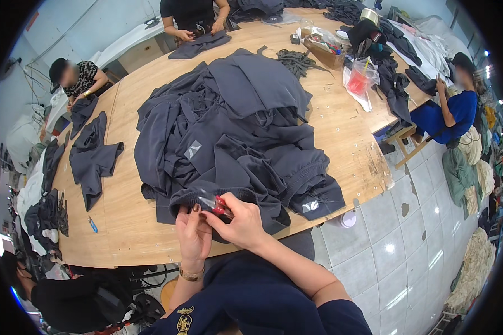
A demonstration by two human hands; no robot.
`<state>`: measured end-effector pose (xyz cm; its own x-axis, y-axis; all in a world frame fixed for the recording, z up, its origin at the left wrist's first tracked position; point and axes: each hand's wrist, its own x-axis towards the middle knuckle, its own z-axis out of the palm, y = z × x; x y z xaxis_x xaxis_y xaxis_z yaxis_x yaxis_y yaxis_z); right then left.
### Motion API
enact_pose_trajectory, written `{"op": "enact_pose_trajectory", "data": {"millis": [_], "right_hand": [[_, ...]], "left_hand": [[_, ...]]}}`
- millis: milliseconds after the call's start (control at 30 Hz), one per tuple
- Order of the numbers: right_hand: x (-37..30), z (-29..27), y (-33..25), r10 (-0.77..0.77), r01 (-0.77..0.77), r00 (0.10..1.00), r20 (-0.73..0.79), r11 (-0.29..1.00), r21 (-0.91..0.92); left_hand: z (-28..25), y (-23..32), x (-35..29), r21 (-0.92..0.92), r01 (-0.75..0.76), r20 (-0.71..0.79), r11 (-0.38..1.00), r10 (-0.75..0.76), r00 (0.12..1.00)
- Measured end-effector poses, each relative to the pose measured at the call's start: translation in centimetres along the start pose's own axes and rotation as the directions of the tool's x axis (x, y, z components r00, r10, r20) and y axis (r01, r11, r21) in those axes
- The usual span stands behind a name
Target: The person is inspecting grey garments and trimming loose threads with small scissors in a textile manufacturing environment.
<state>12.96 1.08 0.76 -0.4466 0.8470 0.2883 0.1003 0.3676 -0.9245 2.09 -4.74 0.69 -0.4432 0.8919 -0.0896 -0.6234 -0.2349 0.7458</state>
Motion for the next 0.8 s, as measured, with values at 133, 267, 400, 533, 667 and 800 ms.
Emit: {"op": "enact_pose_trajectory", "data": {"millis": [133, 267, 400, 533, 667, 800], "right_hand": [[-0.8, 0.0, 0.4, -0.158, 0.155, 0.984, 0.082, 0.987, 0.042], [-0.8, -1.2, 0.5, -0.407, 0.398, 0.897, 0.174, 0.914, 0.084], [-0.5, -2.4, 0.1, -0.219, 0.214, 0.974, 0.05, 0.972, 0.095], [0.2, -2.8, 1.0, -0.162, 0.16, 0.987, -0.009, 0.979, -0.126], [0.5, -3.0, 1.3, -0.249, 0.242, 0.968, 0.015, 0.928, -0.283], [0.6, -3.0, 1.4, -0.311, 0.316, 0.947, 0.078, 0.866, -0.388]], "left_hand": [[-0.5, -0.3, -0.1, 0.017, -0.021, 0.012, 1.0, 0.021, 1.0], [-0.5, 0.0, 0.1, -0.001, -0.049, -0.018, 0.999, 0.048, 0.999], [-1.1, 0.4, 0.3, -0.129, 0.051, -0.036, 0.99, -0.057, 0.998], [-0.7, 0.8, 0.3, -0.153, 0.115, -0.045, 0.981, -0.123, 0.991], [-0.4, 0.9, 0.3, -0.172, 0.12, -0.059, 0.978, -0.132, 0.99], [-0.6, 0.8, 0.3, -0.139, 0.103, -0.061, 0.985, -0.112, 0.992]]}}
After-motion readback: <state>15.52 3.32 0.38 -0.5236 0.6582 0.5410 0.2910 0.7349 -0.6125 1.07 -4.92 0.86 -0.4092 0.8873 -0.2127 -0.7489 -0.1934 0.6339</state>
